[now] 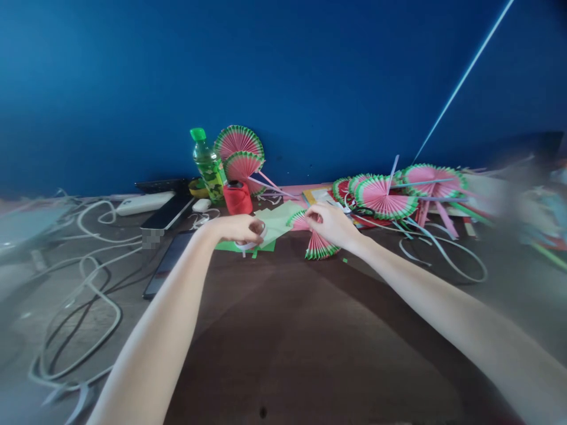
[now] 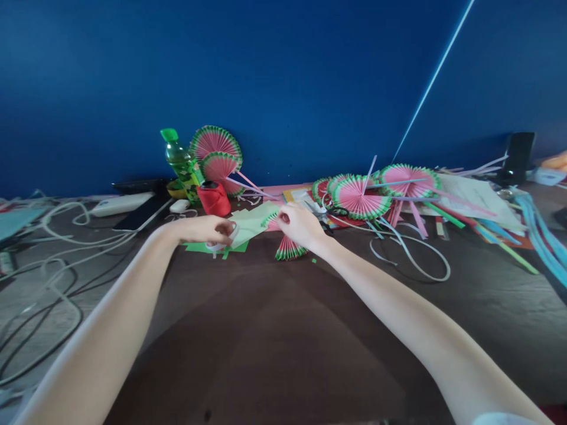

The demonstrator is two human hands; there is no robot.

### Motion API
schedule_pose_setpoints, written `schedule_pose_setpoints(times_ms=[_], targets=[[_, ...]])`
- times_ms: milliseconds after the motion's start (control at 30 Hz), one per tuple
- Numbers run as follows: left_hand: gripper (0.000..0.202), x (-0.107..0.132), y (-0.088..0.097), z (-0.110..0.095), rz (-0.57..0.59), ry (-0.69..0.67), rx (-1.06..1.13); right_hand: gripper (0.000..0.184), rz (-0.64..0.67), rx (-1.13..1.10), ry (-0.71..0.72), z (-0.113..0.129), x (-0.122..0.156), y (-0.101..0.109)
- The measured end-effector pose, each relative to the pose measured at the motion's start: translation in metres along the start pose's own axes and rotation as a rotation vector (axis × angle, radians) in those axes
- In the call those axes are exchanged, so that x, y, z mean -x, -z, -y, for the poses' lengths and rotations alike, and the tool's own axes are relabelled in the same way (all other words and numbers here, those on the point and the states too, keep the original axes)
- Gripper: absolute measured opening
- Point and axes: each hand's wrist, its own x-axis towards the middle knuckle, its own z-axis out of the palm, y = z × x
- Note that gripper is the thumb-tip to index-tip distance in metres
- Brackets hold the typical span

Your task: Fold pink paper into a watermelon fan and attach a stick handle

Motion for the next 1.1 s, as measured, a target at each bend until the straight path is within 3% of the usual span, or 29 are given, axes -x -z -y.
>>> schedule_pose_setpoints(times_ms=[133, 300, 533, 667, 900, 1100], targets=[[0.025, 0.009, 0.005, 0.0, -0.01, -0.246, 0.357, 0.016, -0.16, -0.23, 0.145, 0.009, 0.002, -0.004], [0.028, 0.004, -0.008, -0.01, -0.064, -0.364, 0.545, 0.031, -0.229, -0.287, 0.38, 0.028, 0.011, -0.011], [0.052, -0.006, -0.023, -0.019, 0.059, -0.441, 0.86, 0.033, -0.255, -0.294, 0.368, 0.024, 0.01, -0.013], [0.063, -0.01, -0.026, -0.017, 0.047, -0.456, 0.879, 0.034, -0.273, -0.29, 0.345, 0.021, 0.01, -0.012], [0.036, -0.014, -0.031, -0.025, -0.083, -0.409, 0.801, 0.027, -0.264, -0.293, 0.285, 0.025, 0.01, -0.013], [0.036, -0.019, -0.036, -0.026, -0.151, -0.44, 0.704, 0.018, -0.308, -0.35, 0.269, 0.024, 0.009, -0.014]])
